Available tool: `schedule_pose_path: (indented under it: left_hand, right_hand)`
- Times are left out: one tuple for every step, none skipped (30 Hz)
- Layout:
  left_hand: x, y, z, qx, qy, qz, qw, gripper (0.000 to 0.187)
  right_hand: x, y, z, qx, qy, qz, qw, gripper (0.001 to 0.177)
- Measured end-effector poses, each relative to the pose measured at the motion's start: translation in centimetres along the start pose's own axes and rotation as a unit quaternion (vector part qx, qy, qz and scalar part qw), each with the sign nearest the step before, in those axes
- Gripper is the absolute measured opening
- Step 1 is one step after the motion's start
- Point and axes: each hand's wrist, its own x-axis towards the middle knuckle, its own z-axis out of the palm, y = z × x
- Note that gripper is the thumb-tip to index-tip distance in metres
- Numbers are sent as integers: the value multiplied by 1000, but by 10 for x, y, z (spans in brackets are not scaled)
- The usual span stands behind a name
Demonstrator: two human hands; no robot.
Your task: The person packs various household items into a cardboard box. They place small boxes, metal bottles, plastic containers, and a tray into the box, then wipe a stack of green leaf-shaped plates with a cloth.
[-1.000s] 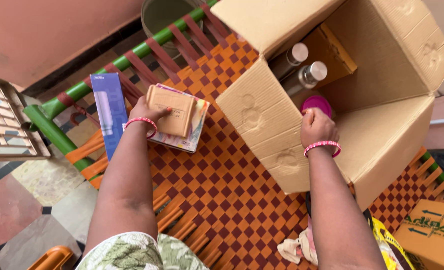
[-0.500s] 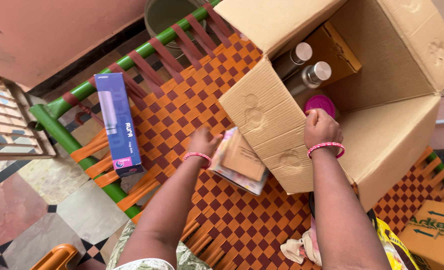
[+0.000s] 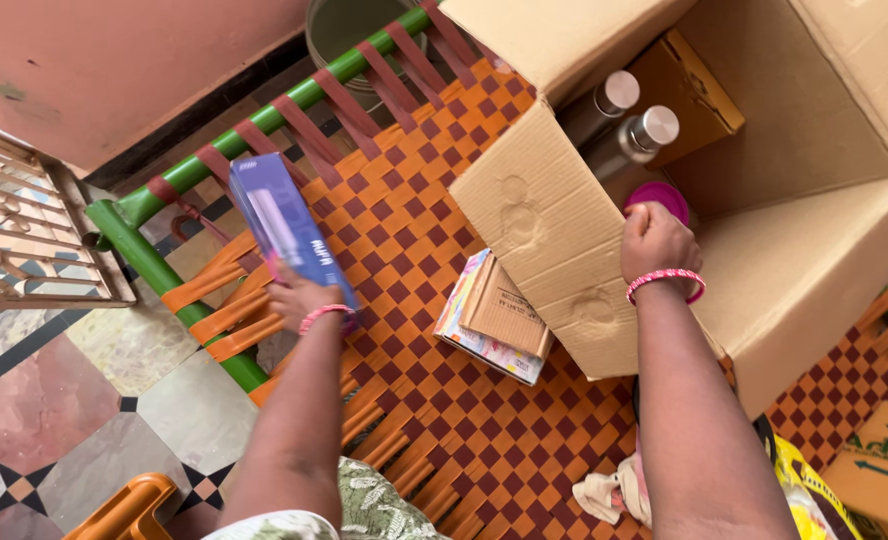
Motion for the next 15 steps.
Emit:
schedule_pose_path:
  left_hand:
    - [-13,5,11,-8,-7,7,1000,123]
    - [-25,10,20,-16,-15,14,1000,126]
    - [-34,16,26,-41,-35,20,998,134]
    - [-42,21,31,-65,-56,26,996,141]
    - [-50,25,34,-88,-77,31,993,149]
    - [-59,31,38,-93,-106,12,990,148]
    - [-66,35,40,-97,-133,-8,986,148]
    - [-73,37,42,-101,-160,-29,981,148]
    - [-81,35,43,-94,-169,-22,981,149]
    - [-89,31,44,-87,-177,-15,980,149]
    - [-99,26,45,-79,-188,-7,979,150]
    - [-110,18,47,-70,-192,-4,979,149]
    - [-120,11,50,-61,-197,4,979,148]
    - [-132,4,54,-52,-202,12,978,147]
    - [-141,-2,58,-61,-196,11,979,148]
  right_hand:
    - [-1,-1,0,10,0,-2,1000,29]
    - [-2,-1,0,20,0,-4,1000,29]
    - [-3,-2,-1,24,2,-2,1000,30]
    - [-3,-1,-2,28,5,-1,1000,30]
    - [-4,-1,-2,32,5,1,999,30]
    - [-4,0,-2,37,17,-16,999,29]
    - [-4,1,-2,43,26,-34,998,28]
    - [-4,2,-2,49,35,-53,997,27]
    - [-4,3,-3,89,42,-72,993,25]
    - [-2,4,-3,128,49,-92,986,23]
    - [-2,6,-4,165,57,-110,979,22]
    - [-2,9,-5,190,83,-160,965,20]
    - [-2,12,-7,212,111,-208,948,19]
    - [-6,17,-8,234,138,-256,928,17]
    - [-14,22,-11,218,157,-268,925,17]
